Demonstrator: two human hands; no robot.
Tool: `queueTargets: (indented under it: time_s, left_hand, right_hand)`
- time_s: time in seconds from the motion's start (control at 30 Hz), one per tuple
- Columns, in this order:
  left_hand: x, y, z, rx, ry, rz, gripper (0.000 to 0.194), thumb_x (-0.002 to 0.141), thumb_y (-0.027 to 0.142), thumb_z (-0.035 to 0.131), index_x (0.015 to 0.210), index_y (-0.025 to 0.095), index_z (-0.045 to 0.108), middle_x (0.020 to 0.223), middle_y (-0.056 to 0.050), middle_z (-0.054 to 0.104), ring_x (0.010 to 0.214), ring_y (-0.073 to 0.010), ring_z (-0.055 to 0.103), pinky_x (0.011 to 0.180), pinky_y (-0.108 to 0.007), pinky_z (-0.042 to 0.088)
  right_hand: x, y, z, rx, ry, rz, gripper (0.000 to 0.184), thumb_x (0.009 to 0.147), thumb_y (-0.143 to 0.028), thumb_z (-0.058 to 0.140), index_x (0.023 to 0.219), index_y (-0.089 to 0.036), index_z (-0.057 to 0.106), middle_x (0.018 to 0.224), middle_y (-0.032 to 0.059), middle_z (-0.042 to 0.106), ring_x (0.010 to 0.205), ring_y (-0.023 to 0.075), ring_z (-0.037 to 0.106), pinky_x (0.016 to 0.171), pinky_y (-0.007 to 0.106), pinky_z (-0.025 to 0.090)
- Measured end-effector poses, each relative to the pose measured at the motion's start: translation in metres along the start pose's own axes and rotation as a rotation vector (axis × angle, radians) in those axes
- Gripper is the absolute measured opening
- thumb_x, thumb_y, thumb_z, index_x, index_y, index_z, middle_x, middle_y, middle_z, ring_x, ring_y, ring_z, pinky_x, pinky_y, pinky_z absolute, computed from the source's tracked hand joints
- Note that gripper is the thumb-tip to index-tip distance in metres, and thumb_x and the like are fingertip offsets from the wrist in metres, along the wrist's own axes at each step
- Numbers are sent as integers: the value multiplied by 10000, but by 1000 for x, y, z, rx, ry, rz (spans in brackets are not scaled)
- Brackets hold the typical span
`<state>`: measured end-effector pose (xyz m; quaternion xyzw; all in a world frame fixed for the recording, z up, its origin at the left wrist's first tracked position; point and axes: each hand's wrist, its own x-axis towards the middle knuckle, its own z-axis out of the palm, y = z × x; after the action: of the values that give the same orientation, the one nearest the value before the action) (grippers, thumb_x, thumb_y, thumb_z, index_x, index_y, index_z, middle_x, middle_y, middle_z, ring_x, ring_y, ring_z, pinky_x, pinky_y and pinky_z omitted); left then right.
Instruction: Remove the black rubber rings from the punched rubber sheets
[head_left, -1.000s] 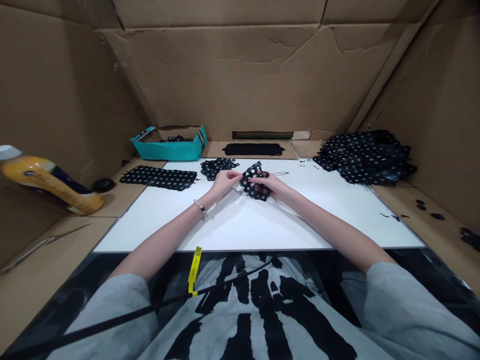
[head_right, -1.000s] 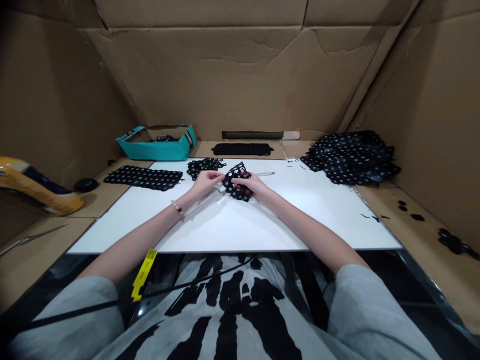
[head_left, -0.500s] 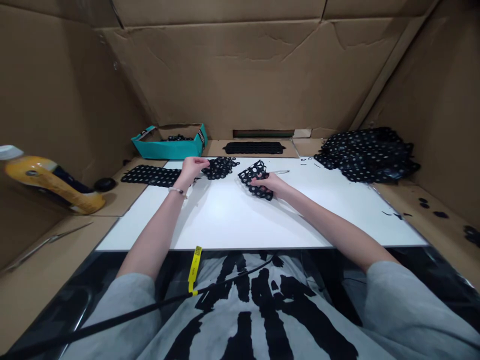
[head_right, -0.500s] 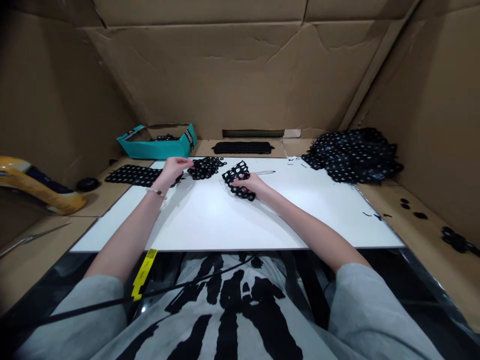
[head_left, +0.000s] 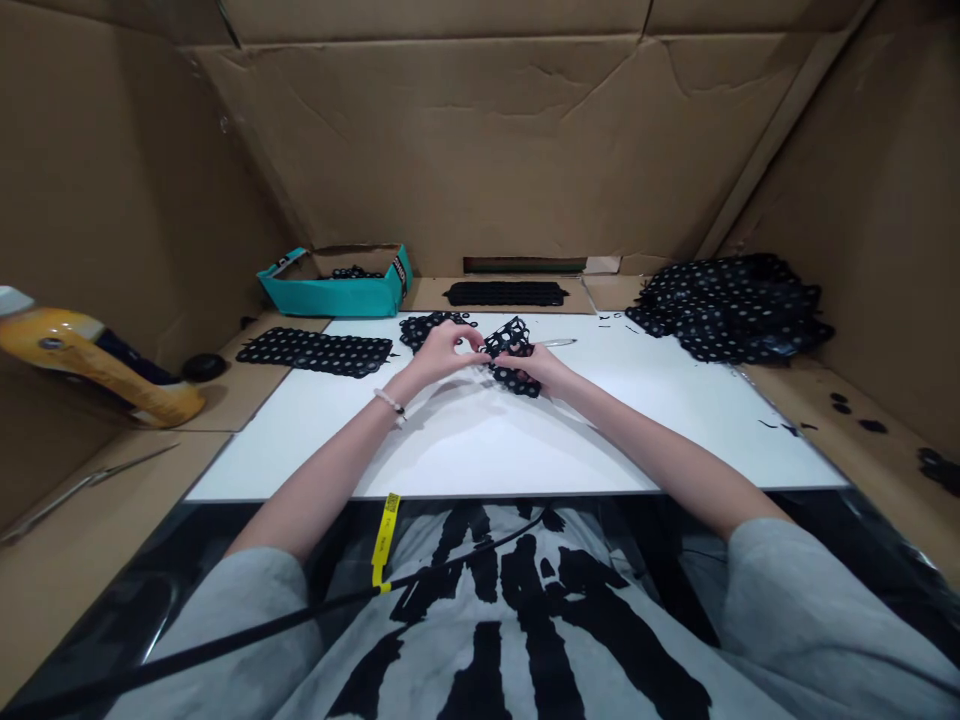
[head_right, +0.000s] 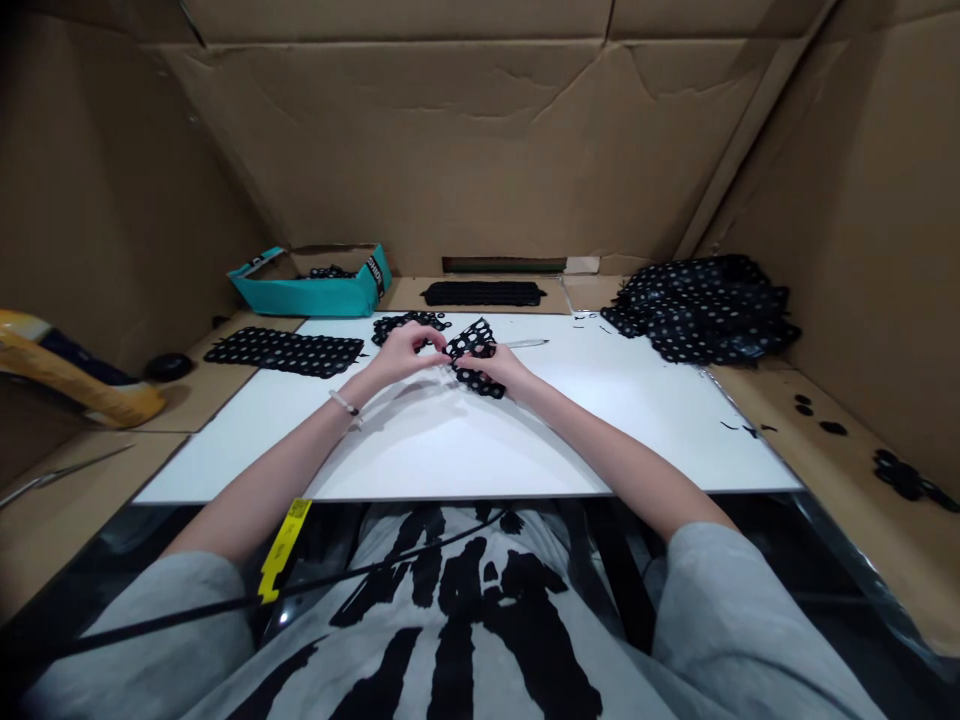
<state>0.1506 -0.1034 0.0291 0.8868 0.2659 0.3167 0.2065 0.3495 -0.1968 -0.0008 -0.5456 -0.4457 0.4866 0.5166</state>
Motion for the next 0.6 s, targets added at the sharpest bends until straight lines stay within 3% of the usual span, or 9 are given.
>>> queueTargets:
  time_s: [0.13,0.3,0.4,0.5,0.6]
  left_hand:
    - [-4,12,18,-80,-57,-56,256,723,436,791,816,198,780,834,-48,775,800,-210,625,742,-320,448]
    - [-1,-3,24,-279,-15,-255,248,772,389,714,822,164,806,882,-77,798,827,-238,692,781,-333,501]
    - [4,-25,8,-299,138,-341,246,786,371,671,803,159,794,875,-96,797,862,-260,709,818,-355,519]
    - [6,-51,-24,-169,438,-406,217,786,345,656,793,167,780,908,-118,793,915,-282,710,874,-387,516]
    - [2,-72,-50,-34,502,-453,128,704,329,755,722,202,756,869,-108,783,920,-315,699,928,-432,499]
  right_hand:
    - [0,0,2,60,-12,-22,398,567,-455,882,773,-161,710,686,-12,647,589,91,461,516,244,302]
    - [4,2,-5,117,-103,-11,417,477,-353,932,762,-167,690,723,-3,677,663,125,565,589,254,404]
    - [7,5,-9,29,-89,8,380,455,-315,939,653,-165,652,645,-6,645,613,128,553,561,266,400]
    - [9,8,-10,9,-56,14,359,461,-309,935,648,-162,666,629,-4,637,593,131,551,531,268,393]
    - [10,10,-9,56,-47,22,356,469,-313,934,647,-162,665,618,-6,630,590,131,556,531,269,409]
